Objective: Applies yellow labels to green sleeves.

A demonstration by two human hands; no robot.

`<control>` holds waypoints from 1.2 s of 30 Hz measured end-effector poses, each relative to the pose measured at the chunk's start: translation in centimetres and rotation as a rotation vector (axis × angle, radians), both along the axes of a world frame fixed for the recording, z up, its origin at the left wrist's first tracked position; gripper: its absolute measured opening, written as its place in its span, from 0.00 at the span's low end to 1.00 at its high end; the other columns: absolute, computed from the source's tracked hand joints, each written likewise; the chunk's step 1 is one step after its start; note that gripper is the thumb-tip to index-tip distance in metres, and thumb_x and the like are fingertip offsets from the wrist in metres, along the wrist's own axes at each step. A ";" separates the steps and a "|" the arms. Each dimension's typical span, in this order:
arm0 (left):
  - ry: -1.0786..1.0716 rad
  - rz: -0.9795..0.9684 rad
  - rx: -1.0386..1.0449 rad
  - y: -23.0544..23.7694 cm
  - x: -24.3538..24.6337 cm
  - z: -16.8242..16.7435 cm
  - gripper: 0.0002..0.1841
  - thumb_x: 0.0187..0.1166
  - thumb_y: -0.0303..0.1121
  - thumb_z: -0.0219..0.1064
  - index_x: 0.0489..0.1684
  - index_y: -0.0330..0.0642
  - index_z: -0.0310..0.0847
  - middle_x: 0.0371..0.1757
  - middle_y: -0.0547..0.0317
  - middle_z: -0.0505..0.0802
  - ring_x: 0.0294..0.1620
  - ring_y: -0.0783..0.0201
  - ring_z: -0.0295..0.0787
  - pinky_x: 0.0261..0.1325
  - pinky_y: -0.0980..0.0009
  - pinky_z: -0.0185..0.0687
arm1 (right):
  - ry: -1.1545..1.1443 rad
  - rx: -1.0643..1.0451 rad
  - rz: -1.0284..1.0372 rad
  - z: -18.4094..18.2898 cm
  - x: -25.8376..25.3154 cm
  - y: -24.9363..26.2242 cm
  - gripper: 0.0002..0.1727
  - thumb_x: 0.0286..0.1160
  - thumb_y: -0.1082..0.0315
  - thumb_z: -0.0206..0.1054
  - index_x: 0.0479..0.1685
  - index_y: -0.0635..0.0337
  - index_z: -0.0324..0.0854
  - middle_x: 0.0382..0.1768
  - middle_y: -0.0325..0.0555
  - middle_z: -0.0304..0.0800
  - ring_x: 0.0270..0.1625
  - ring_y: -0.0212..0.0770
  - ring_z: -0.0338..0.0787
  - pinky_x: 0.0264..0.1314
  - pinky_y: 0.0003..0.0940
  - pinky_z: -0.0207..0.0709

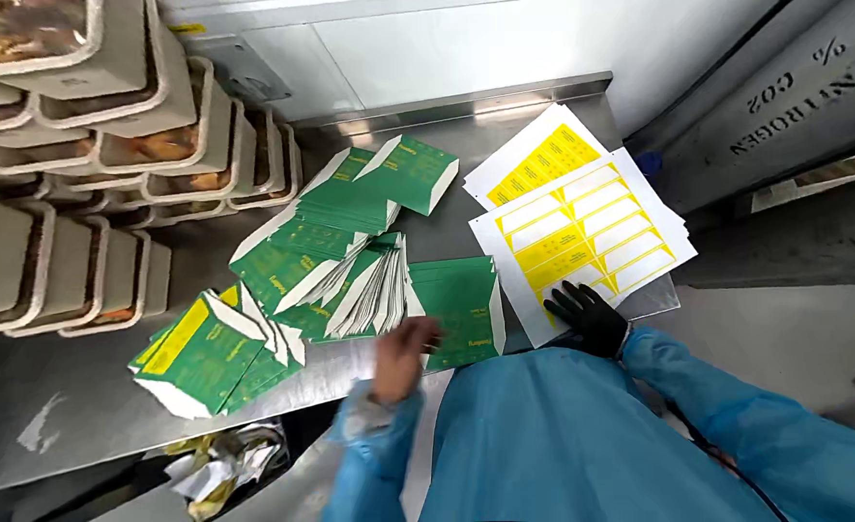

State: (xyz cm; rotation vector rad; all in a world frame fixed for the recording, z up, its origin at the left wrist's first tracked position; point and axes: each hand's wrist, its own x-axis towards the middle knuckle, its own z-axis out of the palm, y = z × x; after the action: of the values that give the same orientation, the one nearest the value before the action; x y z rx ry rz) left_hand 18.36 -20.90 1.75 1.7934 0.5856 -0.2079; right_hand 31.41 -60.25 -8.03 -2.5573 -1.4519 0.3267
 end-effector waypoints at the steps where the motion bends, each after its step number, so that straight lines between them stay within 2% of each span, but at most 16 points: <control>1: 0.101 -0.135 -0.111 -3.0 1.3 0.0 0.22 0.93 0.42 0.49 0.56 0.33 0.87 0.45 0.51 0.97 0.43 0.58 0.97 0.52 0.56 0.95 | -0.018 0.013 0.017 -0.2 -0.1 -0.3 0.39 0.76 0.39 0.65 0.89 0.40 0.67 0.87 0.49 0.70 0.91 0.59 0.63 0.86 0.63 0.62; 3: 0.272 -0.362 -0.178 -7.4 3.6 0.2 0.31 0.95 0.52 0.42 0.53 0.36 0.89 0.43 0.55 0.98 0.43 0.61 0.97 0.55 0.58 0.93 | -0.037 0.046 0.066 0.0 -0.2 -1.1 0.30 0.79 0.52 0.67 0.83 0.40 0.75 0.82 0.46 0.78 0.87 0.56 0.71 0.80 0.62 0.71; 5: 0.391 -0.481 -0.110 -9.8 5.0 0.5 0.38 0.93 0.59 0.36 0.49 0.39 0.92 0.41 0.56 0.98 0.43 0.62 0.96 0.56 0.57 0.91 | -0.030 0.115 0.058 0.6 -0.1 -1.9 0.19 0.83 0.55 0.65 0.71 0.41 0.85 0.73 0.39 0.88 0.80 0.51 0.80 0.74 0.57 0.78; 7: 0.431 -0.478 -0.038 -11.1 5.8 0.1 0.44 0.89 0.67 0.33 0.45 0.41 0.93 0.40 0.56 0.98 0.42 0.60 0.97 0.56 0.53 0.91 | -0.063 0.227 -0.121 1.9 0.2 -2.6 0.15 0.84 0.60 0.63 0.62 0.44 0.90 0.64 0.38 0.94 0.69 0.47 0.90 0.68 0.52 0.83; 9: 0.393 -0.411 -0.087 -12.0 6.6 -0.7 0.46 0.87 0.70 0.33 0.48 0.39 0.92 0.44 0.53 0.98 0.47 0.57 0.96 0.59 0.50 0.90 | -0.131 0.310 -0.369 4.0 0.6 -2.5 0.15 0.84 0.62 0.63 0.62 0.45 0.91 0.62 0.39 0.95 0.64 0.47 0.93 0.64 0.51 0.86; 11: 0.289 -0.273 -0.351 -13.1 7.6 -0.6 0.43 0.88 0.67 0.38 0.65 0.35 0.84 0.58 0.46 0.94 0.59 0.53 0.92 0.66 0.50 0.85 | -0.234 0.382 -0.383 5.3 0.7 -2.4 0.16 0.84 0.62 0.64 0.65 0.43 0.89 0.65 0.39 0.93 0.67 0.46 0.91 0.65 0.47 0.84; 13: 0.194 -0.078 -0.681 -14.2 8.7 -0.5 0.38 0.89 0.66 0.41 0.79 0.43 0.72 0.67 0.51 0.90 0.65 0.56 0.88 0.68 0.53 0.85 | -0.256 0.422 -0.174 5.9 0.4 -2.2 0.19 0.86 0.65 0.62 0.72 0.43 0.85 0.72 0.39 0.89 0.76 0.46 0.84 0.75 0.45 0.77; 14: 0.183 0.037 -0.780 -14.9 9.5 -0.4 0.34 0.90 0.63 0.45 0.80 0.45 0.71 0.66 0.51 0.91 0.64 0.55 0.90 0.66 0.51 0.87 | -0.239 0.413 -0.085 5.9 0.3 -2.0 0.20 0.87 0.63 0.61 0.74 0.44 0.83 0.74 0.40 0.87 0.79 0.47 0.81 0.77 0.46 0.74; 17: 0.140 0.248 -0.731 -16.7 10.6 -0.9 0.20 0.91 0.47 0.58 0.63 0.39 0.80 0.46 0.48 0.95 0.44 0.56 0.96 0.47 0.55 0.94 | -0.123 0.323 -0.029 5.5 0.5 -1.3 0.25 0.88 0.44 0.56 0.76 0.40 0.82 0.75 0.35 0.85 0.80 0.44 0.79 0.78 0.49 0.71; 18: 0.109 0.248 -0.715 -17.0 10.6 -1.2 0.19 0.91 0.45 0.58 0.61 0.38 0.81 0.44 0.48 0.96 0.42 0.57 0.96 0.46 0.56 0.95 | -0.069 0.333 -0.085 5.6 0.7 -1.0 0.25 0.86 0.42 0.57 0.74 0.41 0.84 0.73 0.35 0.87 0.78 0.45 0.81 0.75 0.51 0.75; 20: 0.045 0.210 -0.682 -17.3 10.1 -1.7 0.17 0.91 0.43 0.58 0.60 0.38 0.82 0.44 0.48 0.96 0.41 0.57 0.96 0.46 0.57 0.95 | 0.007 0.406 -0.313 6.7 0.8 0.0 0.22 0.85 0.48 0.61 0.70 0.44 0.86 0.71 0.36 0.89 0.75 0.45 0.84 0.72 0.51 0.78; 22: -0.034 0.170 -0.631 -17.7 9.7 -1.8 0.14 0.89 0.38 0.61 0.60 0.38 0.83 0.43 0.49 0.96 0.40 0.58 0.96 0.45 0.59 0.95 | 0.085 0.468 -0.525 8.4 1.2 1.2 0.25 0.85 0.49 0.62 0.77 0.44 0.81 0.76 0.34 0.85 0.80 0.42 0.80 0.78 0.50 0.75; 24: -0.094 0.148 -0.650 -18.2 9.3 -1.7 0.13 0.86 0.31 0.64 0.64 0.38 0.79 0.47 0.49 0.95 0.42 0.58 0.96 0.48 0.58 0.95 | 0.130 0.538 -0.579 9.7 1.6 2.1 0.27 0.83 0.50 0.66 0.81 0.44 0.78 0.78 0.33 0.82 0.82 0.41 0.77 0.81 0.49 0.73; 26: -0.112 0.154 -0.654 -18.8 9.2 -1.2 0.11 0.86 0.30 0.64 0.62 0.39 0.80 0.45 0.52 0.95 0.41 0.61 0.96 0.47 0.61 0.95 | 0.146 0.562 -0.576 9.9 2.1 2.6 0.25 0.81 0.50 0.68 0.76 0.43 0.82 0.73 0.33 0.87 0.77 0.42 0.82 0.75 0.49 0.77; 30: -0.131 0.118 -0.589 -19.2 9.3 -0.8 0.13 0.90 0.39 0.60 0.55 0.39 0.85 0.38 0.53 0.96 0.35 0.64 0.95 0.42 0.64 0.94 | 0.133 0.619 -0.553 9.1 1.9 2.5 0.20 0.79 0.52 0.70 0.67 0.45 0.89 0.67 0.35 0.91 0.71 0.41 0.87 0.69 0.45 0.81; 36: -0.161 0.092 -0.512 -20.1 8.7 -0.6 0.10 0.85 0.38 0.67 0.49 0.41 0.88 0.35 0.55 0.96 0.32 0.65 0.94 0.40 0.65 0.94 | 0.123 0.676 -0.523 9.6 1.1 2.3 0.12 0.79 0.58 0.72 0.53 0.51 0.93 0.53 0.40 0.96 0.59 0.41 0.92 0.60 0.40 0.86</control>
State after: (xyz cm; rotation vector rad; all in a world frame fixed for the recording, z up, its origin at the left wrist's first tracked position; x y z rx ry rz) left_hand 27.11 -40.99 1.14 1.2714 0.4491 -0.1335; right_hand 32.54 -58.00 1.57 -2.1769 -0.6419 -0.0803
